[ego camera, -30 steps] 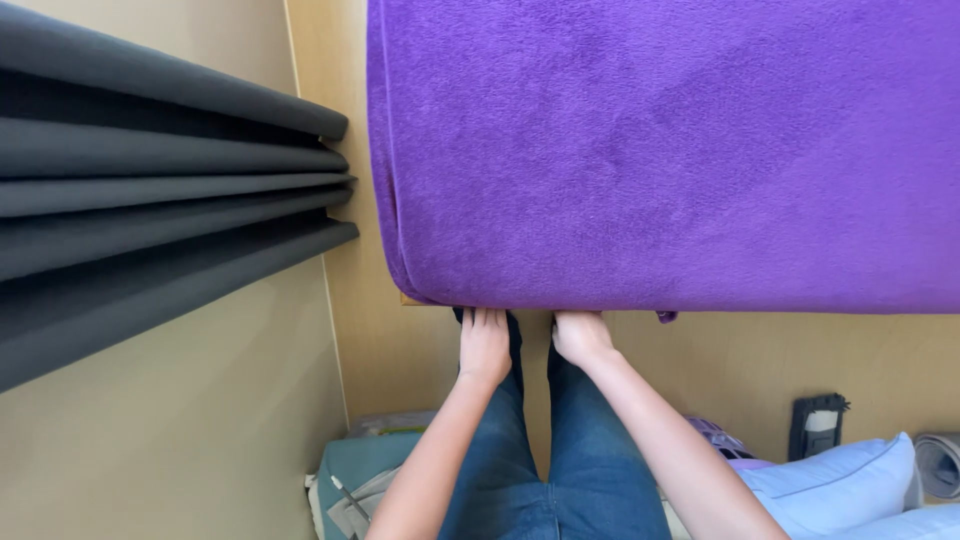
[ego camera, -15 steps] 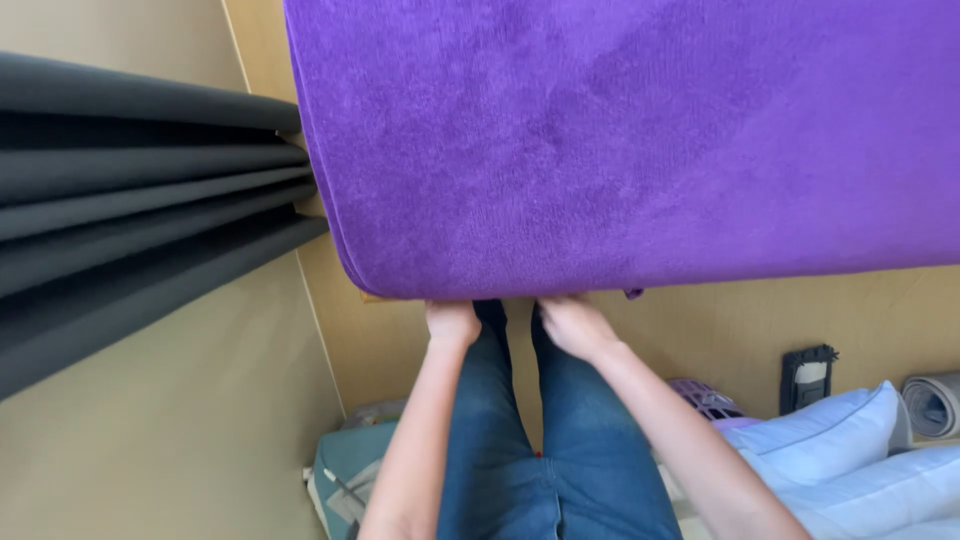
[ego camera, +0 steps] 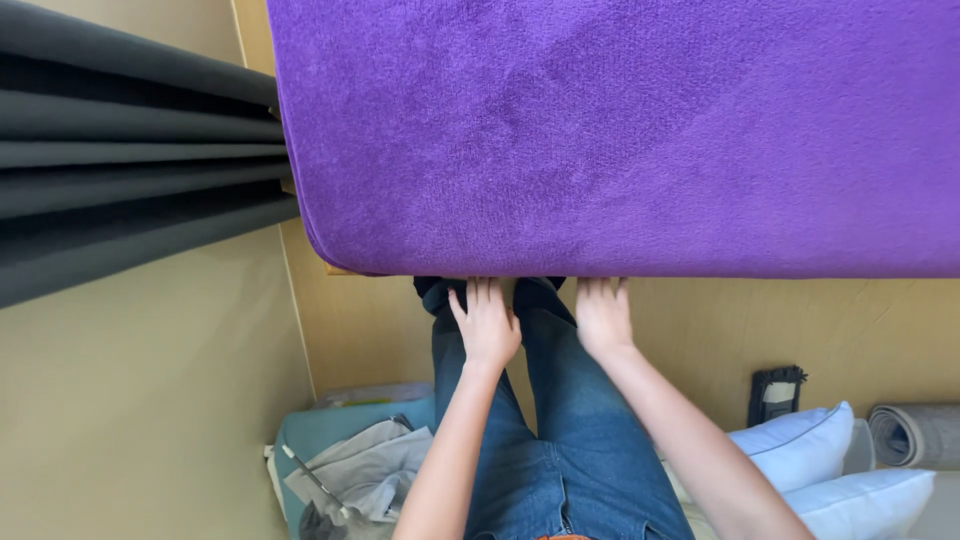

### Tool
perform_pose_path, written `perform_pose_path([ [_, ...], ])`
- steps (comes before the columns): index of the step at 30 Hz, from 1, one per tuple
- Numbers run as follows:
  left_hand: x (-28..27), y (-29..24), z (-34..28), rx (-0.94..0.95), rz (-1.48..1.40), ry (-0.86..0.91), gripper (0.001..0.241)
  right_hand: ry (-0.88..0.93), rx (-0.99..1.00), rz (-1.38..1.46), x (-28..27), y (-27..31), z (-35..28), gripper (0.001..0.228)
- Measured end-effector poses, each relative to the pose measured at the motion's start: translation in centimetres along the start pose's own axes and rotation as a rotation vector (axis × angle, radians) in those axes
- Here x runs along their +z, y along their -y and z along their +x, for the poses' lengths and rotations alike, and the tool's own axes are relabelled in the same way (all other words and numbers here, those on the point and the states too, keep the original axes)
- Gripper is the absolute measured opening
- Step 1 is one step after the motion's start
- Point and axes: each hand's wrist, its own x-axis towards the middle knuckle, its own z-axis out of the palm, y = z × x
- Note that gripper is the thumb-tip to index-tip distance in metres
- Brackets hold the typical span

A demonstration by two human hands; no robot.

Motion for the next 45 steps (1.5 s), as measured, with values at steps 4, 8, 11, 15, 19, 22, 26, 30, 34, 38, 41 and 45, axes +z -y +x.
perform_pose_path([
  [4, 1.3, 0.9, 1.9, -0.038, 0.035, 0.058, 0.070, 0.029, 0.075, 0.015, 0.0, 0.6, 2.8, 0.058],
  [8, 2.5, 2.6, 3.9, -0.063, 0.025, 0.161, 0.054, 0.143, 0.213, 0.517, -1.5, -1.2, 5.9, 0.051],
  [11, 2.7, 3.2, 5.3, -0.111, 0.011, 0.294, 0.043, 0.213, 0.156, 0.688, -3.1, -2.5, 7.0, 0.052],
  [15, 4.1, 4.2, 6.4, -0.104, 0.058, 0.369, 0.040, 0.252, 0.131, 0.770, -6.5, -2.2, 6.3, 0.054],
  [19, 3.4, 4.0, 7.9, -0.065, 0.034, 0.341, 0.050, 0.112, 0.200, 0.700, -3.7, -1.4, 5.8, 0.055],
  [22, 2.8, 3.7, 8.8, -0.055, -0.013, 0.378, 0.061, 0.021, 0.254, 0.684, -3.0, 0.3, 4.3, 0.057],
  [26, 2.4, 4.8, 7.6, 0.110, -0.054, 0.371, 0.063, 0.056, 0.075, 0.210, -8.6, 5.6, -1.9, 0.063],
  [30, 0.3, 8.0, 5.0, 0.189, -0.207, 0.491, 0.055, -0.167, -0.116, 0.445, -9.7, 12.8, -5.3, 0.062],
  [34, -4.5, 14.0, 2.4, 0.158, -0.641, 0.217, 0.048, -0.321, -0.136, 0.539, -11.0, 20.9, -2.4, 0.060],
  [38, -11.2, 19.6, 2.1, 0.221, -0.278, 0.150, 0.053, -0.382, -0.181, 0.611, -12.2, 27.2, 2.1, 0.066],
  [41, -10.5, 22.9, 2.9, 0.309, -0.061, 0.156, 0.064, -0.395, -0.136, 0.641, -11.8, 29.1, 4.6, 0.068],
  [45, -8.0, 25.4, 5.0, 0.427, 0.068, 0.303, 0.072, -0.282, -0.022, 0.662, -11.1, 29.6, 6.8, 0.069],
])
